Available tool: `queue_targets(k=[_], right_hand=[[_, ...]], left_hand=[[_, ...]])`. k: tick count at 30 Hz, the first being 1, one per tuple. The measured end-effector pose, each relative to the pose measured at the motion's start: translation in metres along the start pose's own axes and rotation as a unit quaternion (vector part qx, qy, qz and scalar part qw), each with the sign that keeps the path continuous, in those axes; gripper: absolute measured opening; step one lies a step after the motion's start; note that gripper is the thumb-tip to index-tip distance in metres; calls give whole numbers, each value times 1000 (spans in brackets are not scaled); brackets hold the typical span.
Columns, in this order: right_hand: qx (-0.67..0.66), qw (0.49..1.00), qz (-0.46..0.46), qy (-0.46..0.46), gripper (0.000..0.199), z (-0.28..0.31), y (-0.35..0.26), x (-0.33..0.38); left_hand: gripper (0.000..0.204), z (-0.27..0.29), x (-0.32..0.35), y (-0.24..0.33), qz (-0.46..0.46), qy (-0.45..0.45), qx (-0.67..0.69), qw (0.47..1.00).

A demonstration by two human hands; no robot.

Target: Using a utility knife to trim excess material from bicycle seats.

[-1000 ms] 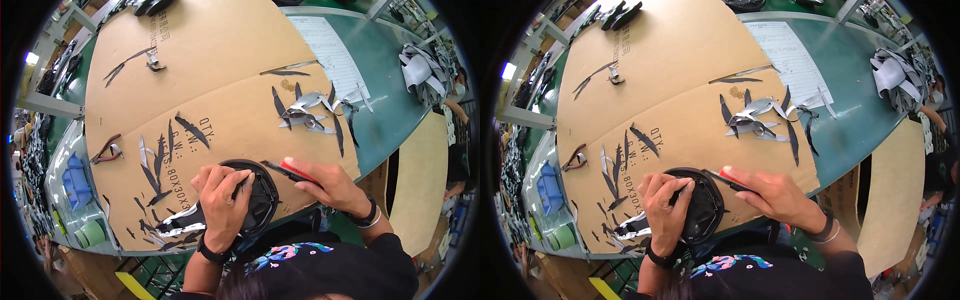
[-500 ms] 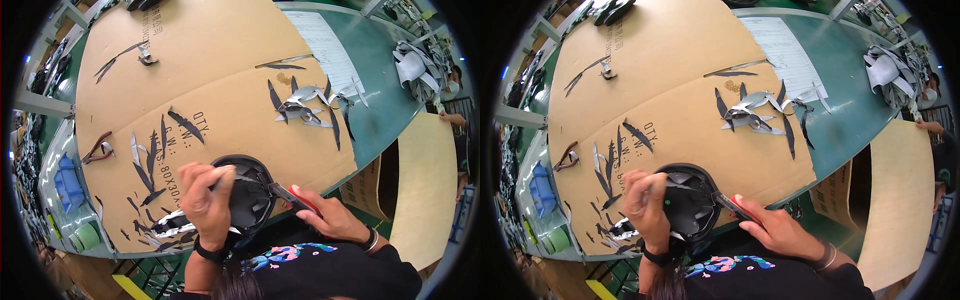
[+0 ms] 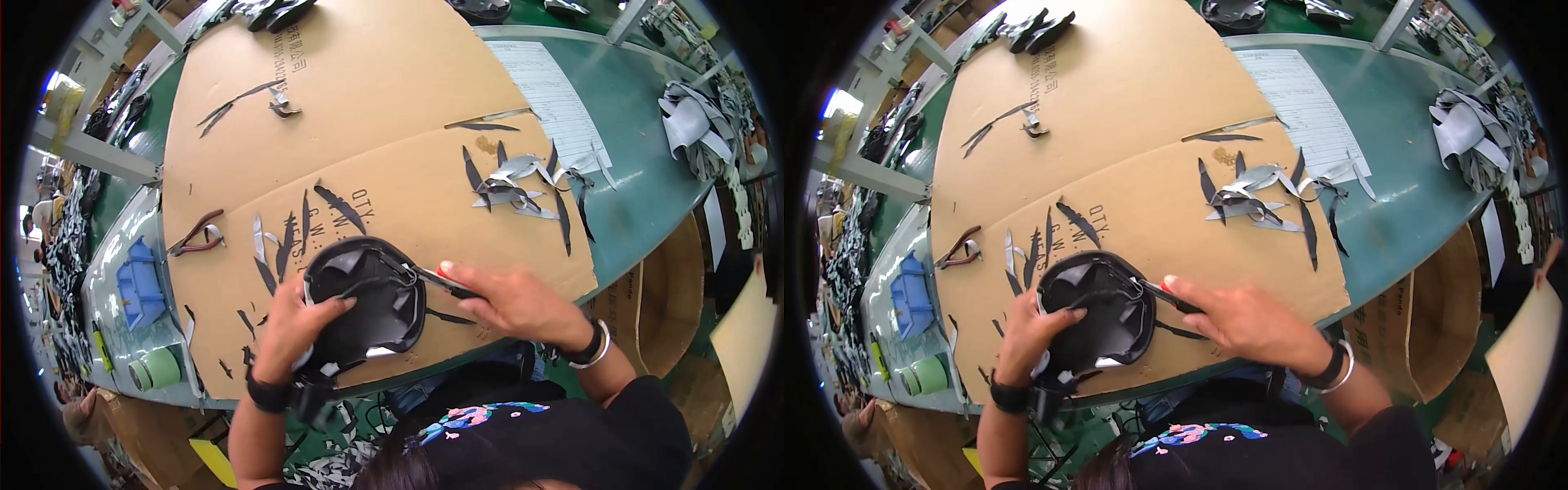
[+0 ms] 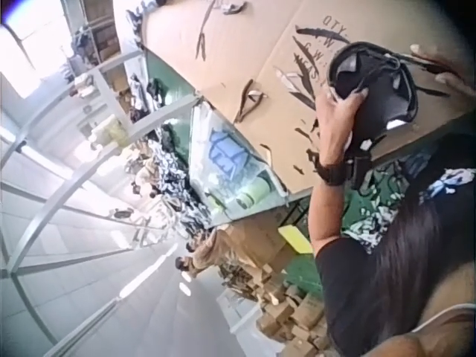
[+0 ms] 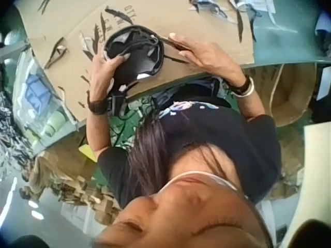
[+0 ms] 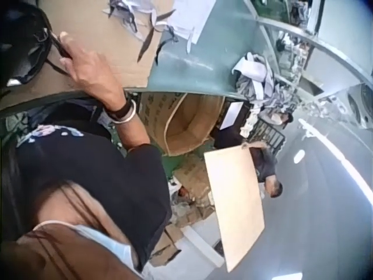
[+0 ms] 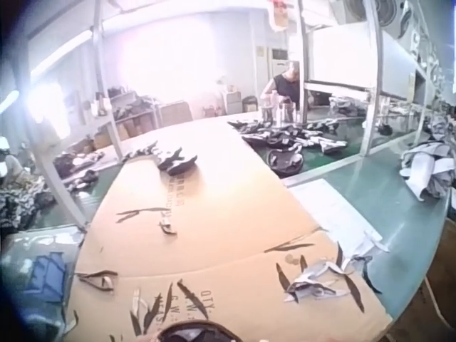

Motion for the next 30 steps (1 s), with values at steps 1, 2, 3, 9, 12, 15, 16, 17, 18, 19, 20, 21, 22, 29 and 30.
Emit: queue_targets(k=[1,2,3,9,12,15,16,17,18,19,20,21,22,29,30], right_hand=[[-38,999,28,15,50,-10,3,6],[-41,999,29,15,50,-18,4,11],[-74,997,12,21,51,-26,7,17],[-185,982,-27,39,54,-48,4,49],[-248,951,-186,-10,55,-59,2,69],[-280,944,-175,-1,56,-74,1,95],[-287,950,-118,20,55,-82,0,99],[-312,936,-162,33,54,-81,6,106],[-336,919,-203,47,54,-76,6,107],[-345,919,-120,151,56,-62,7,95],[-347,916,-90,179,61,-48,1,83],[-278,935,18,222,63,-41,-7,60],[-198,934,124,269,65,-38,-16,44],[-165,940,168,248,69,-28,-28,-3],[-133,944,137,268,68,-23,-28,-4]], left_hand=[[41,0,11,-3,-22,53,-23,998],[40,-6,19,-6,-44,98,-46,993],[39,-14,28,-8,-52,127,8,990],[39,-56,75,-23,-86,330,12,940],[32,-82,95,-28,-115,435,-38,892],[31,-97,106,-31,-132,460,-58,876],[31,-99,106,-34,-167,456,-70,872],[31,-100,107,-35,-203,452,-84,865],[31,-99,109,-34,-209,455,-84,861],[31,-99,109,-36,-201,447,-95,867],[31,-100,110,-37,-192,439,-103,872],[33,-99,113,-36,-195,437,-129,868],[33,-100,115,-33,-206,438,-126,866],[41,-94,113,-11,-276,430,-245,824],[41,-93,108,-3,-290,413,-255,824]])
Point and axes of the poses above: each hand's wrist, its own x-axis away from the middle knuckle, its own z-axis out of the back of the hand, y = z × x, the point moved 5 cm from there along -x, towards the middle knuckle, and after that the axes turned 5 degrees about -x, right-handed, at the moved point
